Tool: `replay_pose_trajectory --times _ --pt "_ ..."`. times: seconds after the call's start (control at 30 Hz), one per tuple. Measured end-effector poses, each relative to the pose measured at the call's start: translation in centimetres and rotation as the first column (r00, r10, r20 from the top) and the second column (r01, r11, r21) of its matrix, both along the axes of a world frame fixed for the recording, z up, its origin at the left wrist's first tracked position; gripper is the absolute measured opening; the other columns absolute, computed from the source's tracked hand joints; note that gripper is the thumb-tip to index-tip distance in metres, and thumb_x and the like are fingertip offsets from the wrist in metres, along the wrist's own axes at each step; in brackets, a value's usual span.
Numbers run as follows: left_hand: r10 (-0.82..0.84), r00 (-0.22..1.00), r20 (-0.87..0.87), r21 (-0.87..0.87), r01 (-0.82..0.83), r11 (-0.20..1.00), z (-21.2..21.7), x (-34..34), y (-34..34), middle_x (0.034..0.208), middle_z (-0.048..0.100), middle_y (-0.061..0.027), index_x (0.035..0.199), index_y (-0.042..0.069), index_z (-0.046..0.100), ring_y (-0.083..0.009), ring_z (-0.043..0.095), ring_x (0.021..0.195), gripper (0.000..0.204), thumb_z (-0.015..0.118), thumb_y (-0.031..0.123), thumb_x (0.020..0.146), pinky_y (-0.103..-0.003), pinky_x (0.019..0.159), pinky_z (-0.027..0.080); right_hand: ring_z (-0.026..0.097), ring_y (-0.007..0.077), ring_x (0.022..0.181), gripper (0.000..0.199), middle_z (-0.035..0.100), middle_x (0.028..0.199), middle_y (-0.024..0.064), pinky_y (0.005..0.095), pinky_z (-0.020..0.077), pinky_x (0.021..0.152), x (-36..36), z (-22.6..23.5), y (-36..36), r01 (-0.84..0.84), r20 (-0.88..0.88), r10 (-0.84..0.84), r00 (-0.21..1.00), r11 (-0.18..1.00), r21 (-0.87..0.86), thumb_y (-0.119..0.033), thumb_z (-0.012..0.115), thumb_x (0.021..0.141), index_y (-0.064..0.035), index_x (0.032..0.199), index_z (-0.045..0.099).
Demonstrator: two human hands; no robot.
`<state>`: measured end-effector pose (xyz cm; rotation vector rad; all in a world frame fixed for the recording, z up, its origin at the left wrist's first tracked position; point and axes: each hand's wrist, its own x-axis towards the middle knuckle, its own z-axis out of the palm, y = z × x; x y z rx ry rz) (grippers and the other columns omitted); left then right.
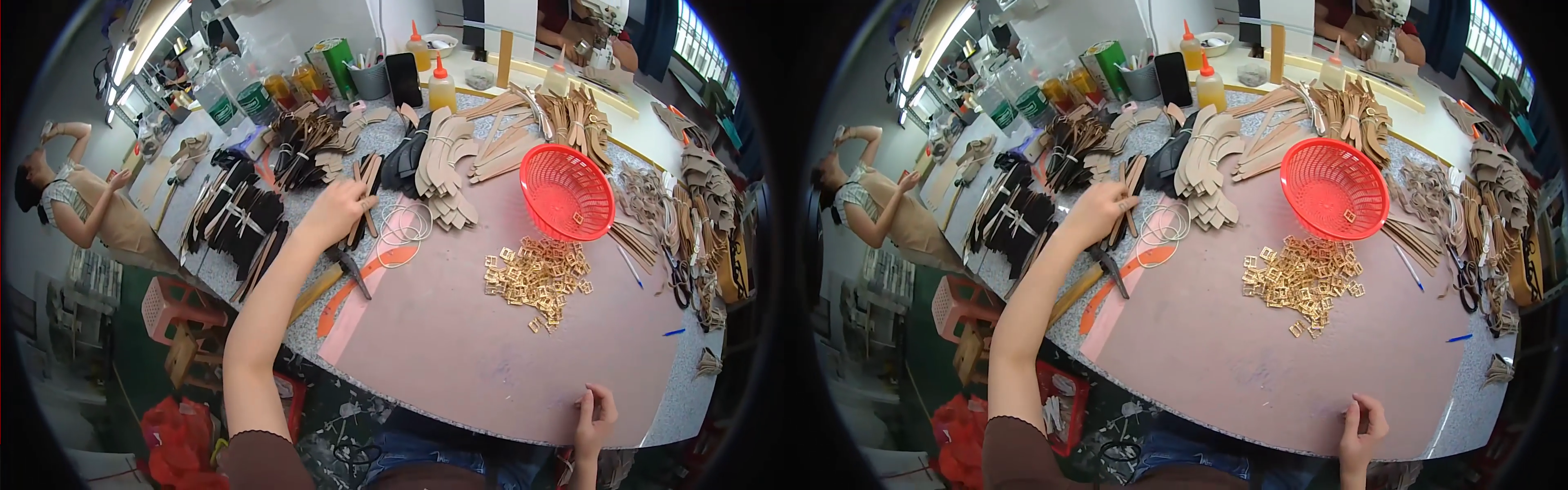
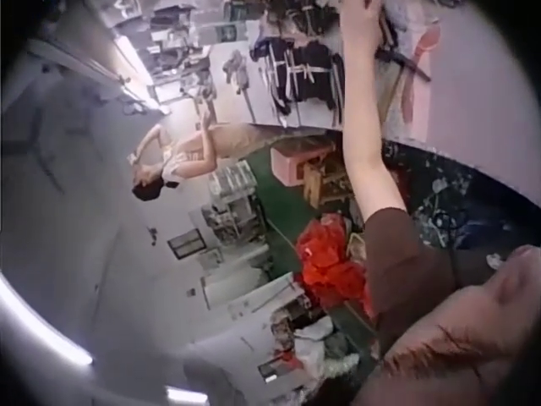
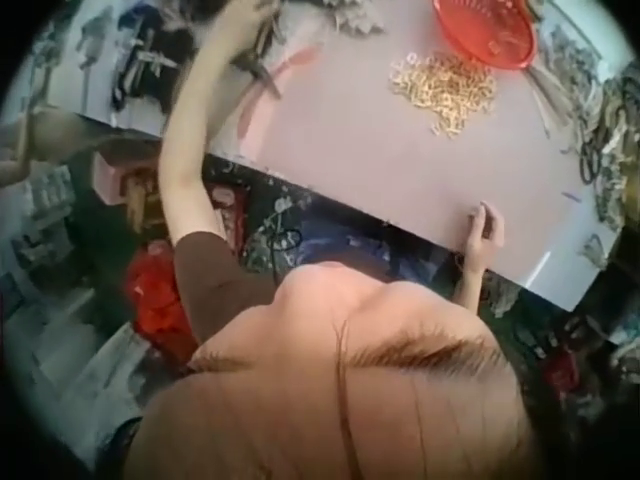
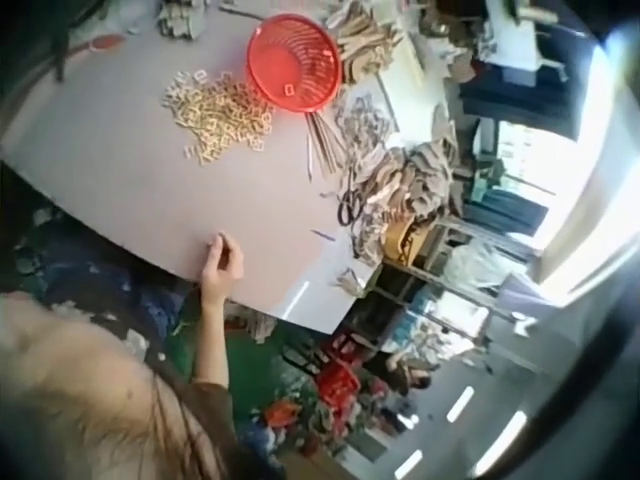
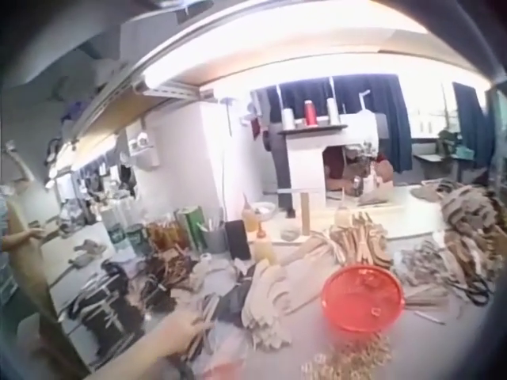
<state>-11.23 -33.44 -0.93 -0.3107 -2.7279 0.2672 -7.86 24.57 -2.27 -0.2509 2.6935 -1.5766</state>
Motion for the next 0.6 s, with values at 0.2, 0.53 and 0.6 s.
replay_pose_trajectory --times 0.2,0.53,0.6 --pt "0.0 0.991 -0.136 -0.078 -0.011 0.997 1.4 2.2 0.6 0.094 0.064 -0.0053 0.098 0.005 0.07 -0.024 0.061 0.075 0.018 0.063 0.009 0.082 -0.033 0.07 0.051 0.057 0.0144 0.071 0.012 0.064 0.081 0.0069 0.0247 0.0473 0.07 -1.0 1.8 -4.0 -0.3 -0.088 0.3 0.95 0.954 0.003 -0.004 0.059 0.095 0.0016 0.102 0.067" --pt "-0.308 0.842 -0.442 0.317 0.468 0.825 0.7 13.8 22.4 0.104 0.074 -0.006 0.105 0.004 0.075 -0.0156 0.07 0.079 0.022 0.069 0.001 0.084 -0.026 0.07 0.059 0.07 0.0266 0.102 0.038 0.07 0.113 0.0222 0.0339 0.0554 0.092 -1.8 2.3 -19.0 -0.077 0.561 0.73 0.391 0.633 -0.77 -0.018 0.058 0.103 0.0059 0.133 0.057" --pt "-0.279 0.889 -0.363 0.375 0.413 0.83 -0.4 15.5 21.4 0.106 0.074 -0.0062 0.108 0.003 0.075 -0.0161 0.07 0.082 0.023 0.067 0.001 0.086 -0.028 0.072 0.058 0.07 0.0297 0.101 0.043 0.069 0.115 0.0232 0.0373 0.056 0.095 -1.9 2.3 -20.3 -0.03 0.589 0.721 0.366 0.641 -0.767 -0.018 0.057 0.104 0.0075 0.137 0.052"
